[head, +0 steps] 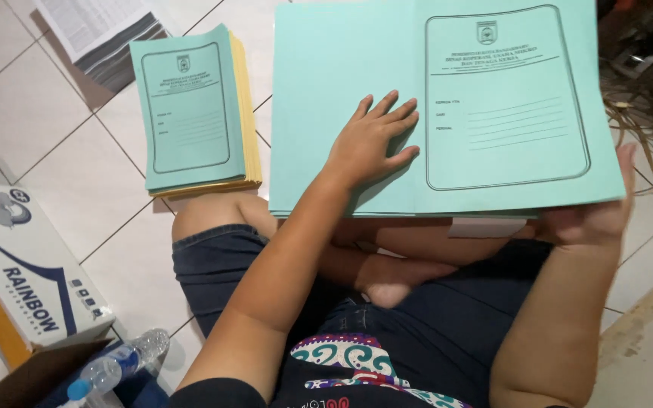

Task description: Manually assembling folders by placing green printed inserts into light blue outer covers while sitting on the floor.

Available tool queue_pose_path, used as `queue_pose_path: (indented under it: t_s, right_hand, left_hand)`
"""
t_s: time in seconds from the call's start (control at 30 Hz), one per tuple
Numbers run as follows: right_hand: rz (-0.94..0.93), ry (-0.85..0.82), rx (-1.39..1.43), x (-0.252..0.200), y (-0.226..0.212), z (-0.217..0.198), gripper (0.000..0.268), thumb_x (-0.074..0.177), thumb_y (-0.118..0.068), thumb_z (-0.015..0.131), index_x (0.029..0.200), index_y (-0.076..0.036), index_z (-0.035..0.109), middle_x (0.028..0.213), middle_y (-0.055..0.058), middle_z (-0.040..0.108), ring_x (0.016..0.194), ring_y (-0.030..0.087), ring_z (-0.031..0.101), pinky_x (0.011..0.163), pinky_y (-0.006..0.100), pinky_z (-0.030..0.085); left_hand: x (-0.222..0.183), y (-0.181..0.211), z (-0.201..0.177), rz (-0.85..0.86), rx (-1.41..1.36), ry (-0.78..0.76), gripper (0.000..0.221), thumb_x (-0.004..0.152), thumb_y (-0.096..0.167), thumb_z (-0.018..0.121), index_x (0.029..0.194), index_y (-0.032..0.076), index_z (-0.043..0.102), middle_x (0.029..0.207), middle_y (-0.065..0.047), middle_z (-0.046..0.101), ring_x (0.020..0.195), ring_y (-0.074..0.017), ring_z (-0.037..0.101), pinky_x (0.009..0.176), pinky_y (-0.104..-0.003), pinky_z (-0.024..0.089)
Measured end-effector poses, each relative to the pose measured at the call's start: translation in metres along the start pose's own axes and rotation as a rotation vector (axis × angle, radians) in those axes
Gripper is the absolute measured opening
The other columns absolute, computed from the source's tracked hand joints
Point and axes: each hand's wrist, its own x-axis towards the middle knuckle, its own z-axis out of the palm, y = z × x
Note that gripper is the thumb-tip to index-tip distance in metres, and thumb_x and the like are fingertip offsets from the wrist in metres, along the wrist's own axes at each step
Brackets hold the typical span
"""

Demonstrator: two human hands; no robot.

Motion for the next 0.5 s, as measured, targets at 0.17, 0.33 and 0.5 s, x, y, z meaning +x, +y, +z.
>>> queue_pose_path:
  t_s: [0.17,0.33,0.5]
  right_hand:
    - [-0.202,-0.073,-0.443,-0.002,0.039,0.033,0.072,0.099,-0.055,0.037,0.154,-0.011,0.052,0.152,0.014,0.059,0.139,0.031,0.058,0.110,0.045,0.049]
    - [-0.394,-0.138,-0.838,-0.006,0.075,0.059,0.068,0.101,-0.052,0.040,0.151,-0.009,0.053,0.151,0.016,0.057,0.139,0.036,0.054,0.107,0.049,0.048]
    - [-0.615,-0.212,-1.225,-0.012,0.106,0.078,0.064,0.103,-0.051,0.044,0.149,-0.008,0.055,0.150,0.018,0.055,0.139,0.041,0.051,0.103,0.052,0.047]
  left_hand:
    - [0.002,-0.006,0.009,0.007,0.001,-0.023,0.055,0.096,0.055,0.061,0.143,0.027,0.063,0.152,0.004,0.055,0.151,-0.0205,0.038,0.127,-0.050,0.019]
    - [0.003,-0.008,0.013,0.019,0.002,0.006,0.044,0.098,0.039,0.059,0.141,0.027,0.065,0.151,0.005,0.057,0.150,-0.0201,0.039,0.127,-0.050,0.021]
    - [0.000,-0.018,0.031,0.105,0.039,0.115,0.046,0.092,0.022,0.062,0.139,0.023,0.066,0.149,0.003,0.060,0.145,-0.0252,0.047,0.121,-0.054,0.032]
